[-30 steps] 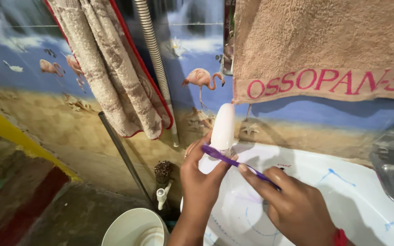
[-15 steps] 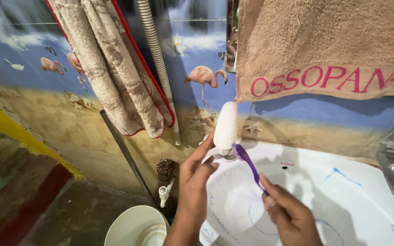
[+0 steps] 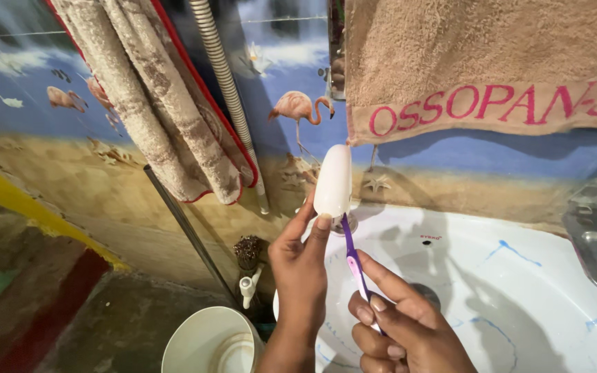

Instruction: The person pours blue liquid from a bottle into a white sink, then uses a purple toothbrush to scrub the faucet and sink basin. The person repeatedly rinses the toothbrush under running water while scrubbing.

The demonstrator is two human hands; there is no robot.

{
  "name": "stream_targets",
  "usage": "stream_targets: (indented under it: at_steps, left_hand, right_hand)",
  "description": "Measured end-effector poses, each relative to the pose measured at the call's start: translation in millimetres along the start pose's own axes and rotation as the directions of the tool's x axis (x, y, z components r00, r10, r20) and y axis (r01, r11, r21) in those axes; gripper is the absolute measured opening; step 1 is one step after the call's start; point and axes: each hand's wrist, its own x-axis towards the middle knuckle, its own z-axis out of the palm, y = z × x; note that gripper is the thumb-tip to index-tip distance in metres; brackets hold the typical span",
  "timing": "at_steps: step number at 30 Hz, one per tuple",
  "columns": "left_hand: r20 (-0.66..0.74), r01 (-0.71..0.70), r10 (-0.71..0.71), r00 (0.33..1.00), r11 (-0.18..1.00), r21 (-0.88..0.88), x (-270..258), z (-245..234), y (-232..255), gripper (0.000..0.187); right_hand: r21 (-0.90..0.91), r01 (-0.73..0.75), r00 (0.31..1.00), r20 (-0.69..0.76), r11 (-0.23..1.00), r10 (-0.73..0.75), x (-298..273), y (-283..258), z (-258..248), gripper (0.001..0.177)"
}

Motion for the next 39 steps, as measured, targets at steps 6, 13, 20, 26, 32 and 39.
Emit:
stream_targets:
  at_steps: [6, 13, 20, 26, 32, 39]
  left_hand:
    - [0.021, -0.112, 0.110, 0.994, 0.988, 0.107, 7, -4, 1, 0.045]
    - [-0.011, -0.061, 0.062, 0.998, 0.998, 0.025, 4, -3, -4, 0.045]
    - [-0.001, -0.079, 0.079, 0.997, 0.996, 0.030, 4, -1, -1, 0.045]
    - [-0.002, -0.075, 0.075, 0.997, 0.997, 0.034, 1, -4, -6, 0.045]
    - [0.005, -0.087, 0.087, 0.996, 0.996, 0.030, 4, -4, -8, 0.047]
    - [-0.014, -0.110, 0.112, 0.994, 0.987, 0.118, 3, -5, -5, 0.045]
  right_hand:
    - [-0.181, 0.057, 0.997, -0.034, 0.982, -0.065, -9, 4, 6, 0.075]
    - [-0.141, 0.018, 0.982, -0.185, 0.990, -0.044, -15, 30, -14, 0.078]
    - [-0.155, 0.116, 0.991, -0.049, 0.981, -0.125, -9, 7, 21, 0.071]
    - [-0.168, 0.084, 0.980, -0.162, 0.982, -0.112, 9, -1, 40, 0.065]
    - [-0.196, 0.015, 0.984, -0.170, 0.980, -0.049, 6, 9, 33, 0.068]
    - [-0.294, 0.035, 0.981, -0.175, 0.955, -0.090, 5, 6, 42, 0.068]
